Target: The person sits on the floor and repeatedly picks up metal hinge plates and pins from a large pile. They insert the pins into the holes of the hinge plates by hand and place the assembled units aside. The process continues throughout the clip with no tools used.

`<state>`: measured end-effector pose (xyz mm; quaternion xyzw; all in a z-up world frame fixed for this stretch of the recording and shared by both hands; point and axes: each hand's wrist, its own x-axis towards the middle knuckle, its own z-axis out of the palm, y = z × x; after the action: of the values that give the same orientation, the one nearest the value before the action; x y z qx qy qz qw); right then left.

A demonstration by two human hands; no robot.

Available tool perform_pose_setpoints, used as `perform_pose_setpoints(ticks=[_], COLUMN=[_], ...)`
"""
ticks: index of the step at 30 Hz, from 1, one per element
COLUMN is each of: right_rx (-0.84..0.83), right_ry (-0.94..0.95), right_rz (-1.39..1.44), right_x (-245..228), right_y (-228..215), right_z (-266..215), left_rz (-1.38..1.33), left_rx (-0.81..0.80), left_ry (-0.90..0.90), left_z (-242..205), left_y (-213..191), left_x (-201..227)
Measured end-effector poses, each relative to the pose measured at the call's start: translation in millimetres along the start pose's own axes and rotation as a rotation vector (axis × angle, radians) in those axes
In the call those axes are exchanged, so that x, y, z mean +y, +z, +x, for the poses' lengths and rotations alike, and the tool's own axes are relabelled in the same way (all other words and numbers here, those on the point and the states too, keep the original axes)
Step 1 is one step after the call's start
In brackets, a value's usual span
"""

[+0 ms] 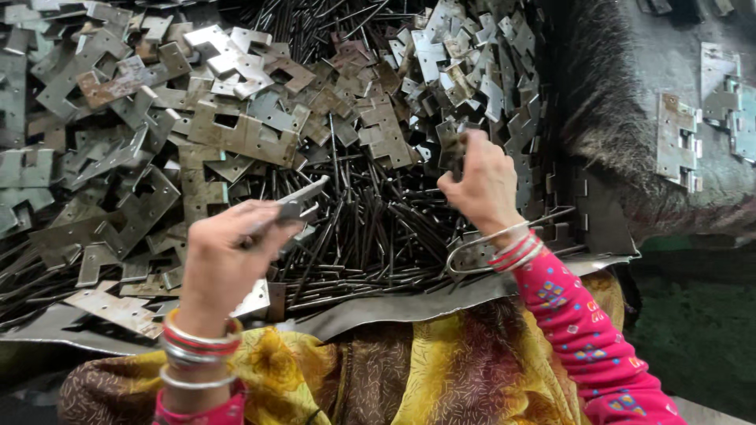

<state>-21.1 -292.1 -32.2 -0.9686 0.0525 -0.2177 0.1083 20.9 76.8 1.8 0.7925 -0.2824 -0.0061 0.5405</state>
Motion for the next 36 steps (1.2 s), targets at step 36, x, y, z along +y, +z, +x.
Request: perform_pose_setpoints(ticks=[36], right_rx=[-0.102], right_ry=[0.033], right_rz=[0.554], right_x=[-22], right_y=[-62], right_z=[-20], left_rz=[-1.139], left_rx=[0.24], left_ry=[-0.451], left_z=[4], left_y=[14], left_x=[-25])
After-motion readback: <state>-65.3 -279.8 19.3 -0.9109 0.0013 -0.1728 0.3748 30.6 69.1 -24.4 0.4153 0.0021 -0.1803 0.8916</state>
